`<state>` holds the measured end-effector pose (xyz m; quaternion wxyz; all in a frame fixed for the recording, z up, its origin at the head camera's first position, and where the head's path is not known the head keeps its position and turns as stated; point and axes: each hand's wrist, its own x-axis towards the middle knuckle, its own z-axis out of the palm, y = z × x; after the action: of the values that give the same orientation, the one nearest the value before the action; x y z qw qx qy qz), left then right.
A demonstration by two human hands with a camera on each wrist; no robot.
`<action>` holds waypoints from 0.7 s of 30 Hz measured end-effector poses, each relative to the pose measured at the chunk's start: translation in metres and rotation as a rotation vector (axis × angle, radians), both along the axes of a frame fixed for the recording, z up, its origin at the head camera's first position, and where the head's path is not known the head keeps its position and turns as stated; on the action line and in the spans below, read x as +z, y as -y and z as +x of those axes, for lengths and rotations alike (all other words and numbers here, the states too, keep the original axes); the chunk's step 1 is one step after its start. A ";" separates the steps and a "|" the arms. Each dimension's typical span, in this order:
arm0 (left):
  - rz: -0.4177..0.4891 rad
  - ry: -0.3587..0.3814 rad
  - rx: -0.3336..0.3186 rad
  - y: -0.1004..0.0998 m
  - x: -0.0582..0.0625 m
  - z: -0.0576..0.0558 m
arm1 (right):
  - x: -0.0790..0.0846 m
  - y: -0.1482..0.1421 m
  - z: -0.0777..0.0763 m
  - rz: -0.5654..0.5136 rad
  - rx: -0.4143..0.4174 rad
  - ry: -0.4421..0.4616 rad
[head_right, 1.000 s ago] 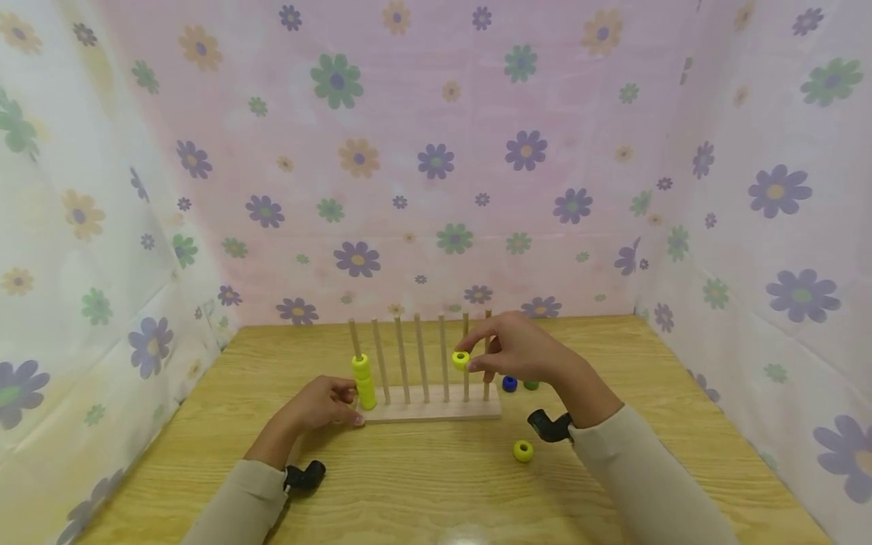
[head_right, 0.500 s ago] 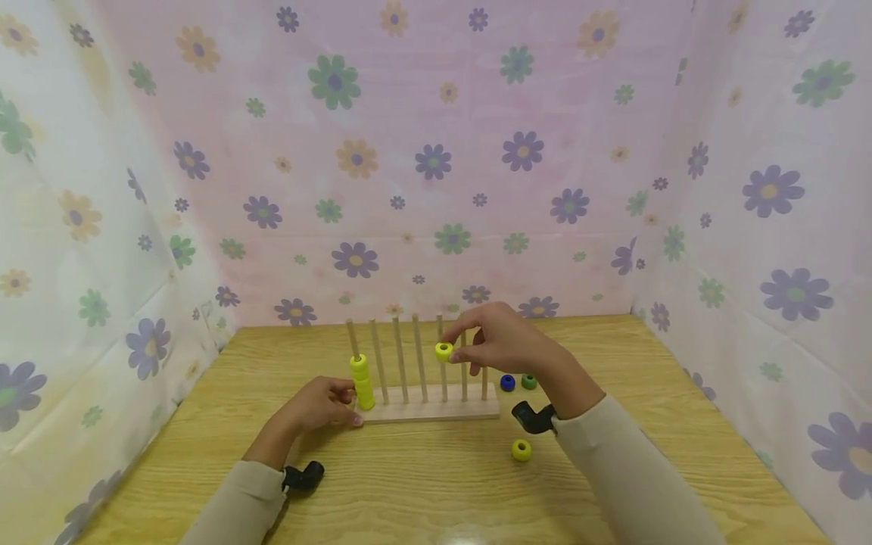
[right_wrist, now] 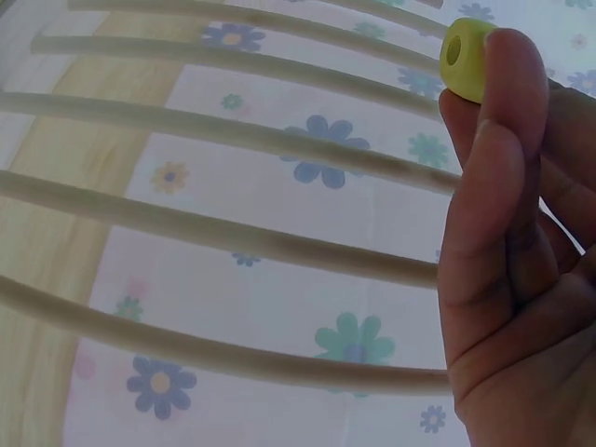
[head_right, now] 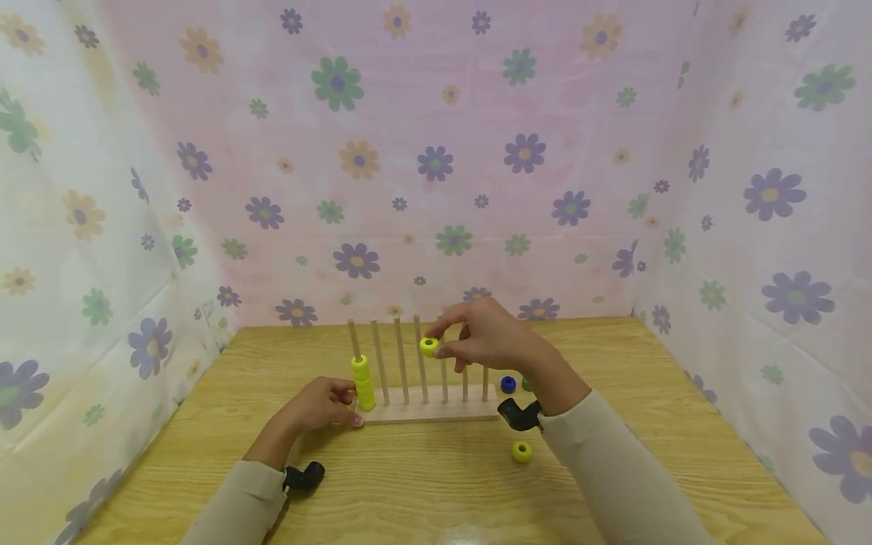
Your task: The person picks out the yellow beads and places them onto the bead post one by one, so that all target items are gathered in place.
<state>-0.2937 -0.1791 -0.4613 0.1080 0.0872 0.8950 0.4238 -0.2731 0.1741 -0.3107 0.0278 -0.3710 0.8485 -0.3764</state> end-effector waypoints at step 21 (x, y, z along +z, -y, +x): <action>-0.011 -0.019 -0.012 0.000 -0.003 -0.002 | 0.007 0.030 -0.005 -0.080 -0.035 0.012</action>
<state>-0.2961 -0.1792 -0.4640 0.1028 0.0961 0.8978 0.4174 -0.2779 0.1442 -0.3034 0.0114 -0.3545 0.8389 -0.4129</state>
